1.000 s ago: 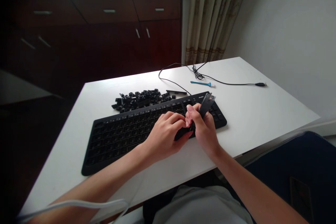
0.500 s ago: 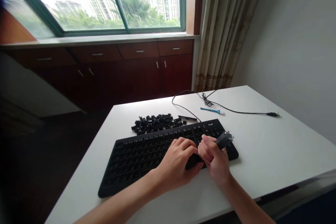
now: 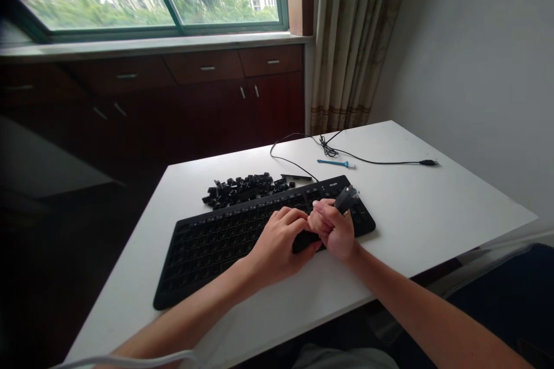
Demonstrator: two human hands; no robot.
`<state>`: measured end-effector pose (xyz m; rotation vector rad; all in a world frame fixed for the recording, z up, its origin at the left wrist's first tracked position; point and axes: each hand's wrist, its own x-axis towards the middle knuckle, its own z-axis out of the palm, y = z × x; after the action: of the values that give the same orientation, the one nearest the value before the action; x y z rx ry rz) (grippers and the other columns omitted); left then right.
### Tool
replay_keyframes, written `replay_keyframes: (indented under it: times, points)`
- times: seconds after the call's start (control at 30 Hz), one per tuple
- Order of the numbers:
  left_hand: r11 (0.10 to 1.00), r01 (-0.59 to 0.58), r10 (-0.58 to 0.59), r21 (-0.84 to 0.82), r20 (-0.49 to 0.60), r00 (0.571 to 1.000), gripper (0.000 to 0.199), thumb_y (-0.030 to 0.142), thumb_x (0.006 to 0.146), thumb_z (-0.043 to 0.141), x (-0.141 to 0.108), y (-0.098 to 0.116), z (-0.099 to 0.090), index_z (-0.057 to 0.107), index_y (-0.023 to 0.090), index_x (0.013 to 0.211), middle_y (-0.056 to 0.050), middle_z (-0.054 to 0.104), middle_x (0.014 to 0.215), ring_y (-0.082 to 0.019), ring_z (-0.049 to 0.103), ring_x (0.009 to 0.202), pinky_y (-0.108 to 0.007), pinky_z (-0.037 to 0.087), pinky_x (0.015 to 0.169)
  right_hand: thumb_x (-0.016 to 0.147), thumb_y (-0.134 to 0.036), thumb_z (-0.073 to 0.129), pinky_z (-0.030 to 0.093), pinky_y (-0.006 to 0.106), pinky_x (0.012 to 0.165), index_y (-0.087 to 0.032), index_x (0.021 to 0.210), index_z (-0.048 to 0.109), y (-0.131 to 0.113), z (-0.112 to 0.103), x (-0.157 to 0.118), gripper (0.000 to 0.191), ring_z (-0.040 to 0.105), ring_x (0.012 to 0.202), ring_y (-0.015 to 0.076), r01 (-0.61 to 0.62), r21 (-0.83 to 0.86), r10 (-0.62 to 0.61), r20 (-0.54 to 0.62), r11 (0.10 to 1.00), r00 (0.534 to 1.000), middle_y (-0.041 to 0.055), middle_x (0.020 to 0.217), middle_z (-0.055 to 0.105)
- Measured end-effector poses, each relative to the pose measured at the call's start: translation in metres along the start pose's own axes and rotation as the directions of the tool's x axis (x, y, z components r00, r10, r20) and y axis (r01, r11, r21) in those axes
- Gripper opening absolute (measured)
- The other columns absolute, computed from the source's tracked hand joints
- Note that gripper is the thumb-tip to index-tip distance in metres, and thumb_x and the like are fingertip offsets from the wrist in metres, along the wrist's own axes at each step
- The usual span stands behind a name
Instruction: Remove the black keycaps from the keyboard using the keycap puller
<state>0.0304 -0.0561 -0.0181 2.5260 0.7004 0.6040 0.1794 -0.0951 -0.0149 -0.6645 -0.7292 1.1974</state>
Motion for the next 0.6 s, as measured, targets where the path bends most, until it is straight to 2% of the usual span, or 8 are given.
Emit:
replay_keyframes:
  times: [0.1,0.17,0.23,0.3,0.37,0.43,0.5,0.6]
  points:
    - [1.0,0.012,-0.012,0.003,-0.001,1.0,0.018,0.036,0.088,0.069,-0.001,0.0,0.0,0.068,0.022,0.1,-0.004,0.068,0.112,-0.025,0.058,0.104,-0.043,0.047,0.093,0.089,-0.027,0.061,0.02,0.03,0.044,-0.022,0.048,0.028,0.001,-0.002,0.001,0.054,0.021,0.037,0.0071,0.003,-0.044,-0.002,0.021,0.999,1.0,-0.0073,0.039,0.027]
    - [1.0,0.017,-0.017,0.017,-0.015,1.0,0.02,0.036,0.088,0.068,-0.001,0.001,0.0,0.068,0.022,0.103,-0.006,0.066,0.12,-0.027,0.057,0.113,-0.044,0.047,0.099,0.09,-0.029,0.062,0.02,0.03,0.045,-0.022,0.048,0.029,0.002,-0.002,0.002,0.054,0.021,0.038,0.0071,0.001,-0.103,0.0,0.018,0.995,1.0,-0.007,0.04,0.03]
    - [0.999,0.003,-0.002,0.046,-0.022,1.0,0.029,0.035,0.089,0.067,-0.001,0.002,0.0,0.066,0.019,0.113,-0.009,0.06,0.135,-0.029,0.051,0.128,-0.046,0.042,0.109,0.091,-0.031,0.064,0.019,0.03,0.045,-0.022,0.048,0.032,0.003,-0.001,0.002,0.054,0.022,0.038,0.0071,0.006,-0.188,-0.008,-0.011,0.982,1.0,-0.0072,0.04,0.031]
    - [0.994,-0.045,0.044,0.1,0.006,0.999,0.045,0.035,0.093,0.062,-0.002,0.002,0.001,0.059,0.014,0.133,-0.014,0.051,0.149,-0.03,0.041,0.143,-0.046,0.033,0.12,0.092,-0.033,0.064,0.02,0.029,0.045,-0.022,0.049,0.034,0.004,0.003,0.002,0.054,0.023,0.04,0.0075,0.027,-0.29,-0.046,-0.058,0.957,0.997,-0.0071,0.042,0.031]
    - [0.979,-0.111,0.101,0.174,0.064,0.993,0.059,0.037,0.099,0.053,-0.002,0.003,0.002,0.042,0.007,0.15,-0.018,0.041,0.158,-0.032,0.03,0.151,-0.048,0.023,0.126,0.094,-0.035,0.063,0.024,0.029,0.046,-0.022,0.05,0.035,0.005,0.009,0.0,0.054,0.028,0.042,0.0083,0.05,-0.414,-0.103,-0.106,0.909,0.989,-0.0064,0.044,0.033]
    - [0.954,-0.18,0.154,0.239,0.122,0.98,0.064,0.037,0.104,0.043,-0.003,0.003,0.004,0.03,0.003,0.156,-0.021,0.035,0.162,-0.033,0.023,0.155,-0.05,0.016,0.128,0.095,-0.039,0.063,0.029,0.028,0.048,-0.021,0.052,0.039,0.007,0.016,-0.004,0.052,0.032,0.047,0.0094,0.052,-0.544,-0.15,-0.137,0.838,0.979,-0.0052,0.048,0.037]
    - [0.93,-0.236,0.195,0.282,0.167,0.966,0.061,0.037,0.107,0.036,-0.004,0.004,0.005,0.029,0.002,0.157,-0.021,0.035,0.162,-0.034,0.022,0.155,-0.05,0.014,0.129,0.094,-0.042,0.063,0.031,0.027,0.05,-0.02,0.056,0.045,0.01,0.022,-0.008,0.047,0.036,0.051,0.0106,0.029,-0.644,-0.169,-0.157,0.765,0.973,-0.0039,0.053,0.04]
    - [0.901,-0.28,0.222,0.332,0.202,0.954,0.059,0.036,0.108,0.031,-0.005,0.004,0.006,0.032,0.002,0.156,-0.021,0.039,0.16,-0.035,0.027,0.154,-0.05,0.014,0.129,0.094,-0.044,0.062,0.036,0.027,0.053,-0.019,0.059,0.051,0.012,0.026,-0.009,0.044,0.041,0.055,0.0123,0.009,-0.704,-0.178,-0.167,0.71,0.97,-0.0015,0.057,0.046]
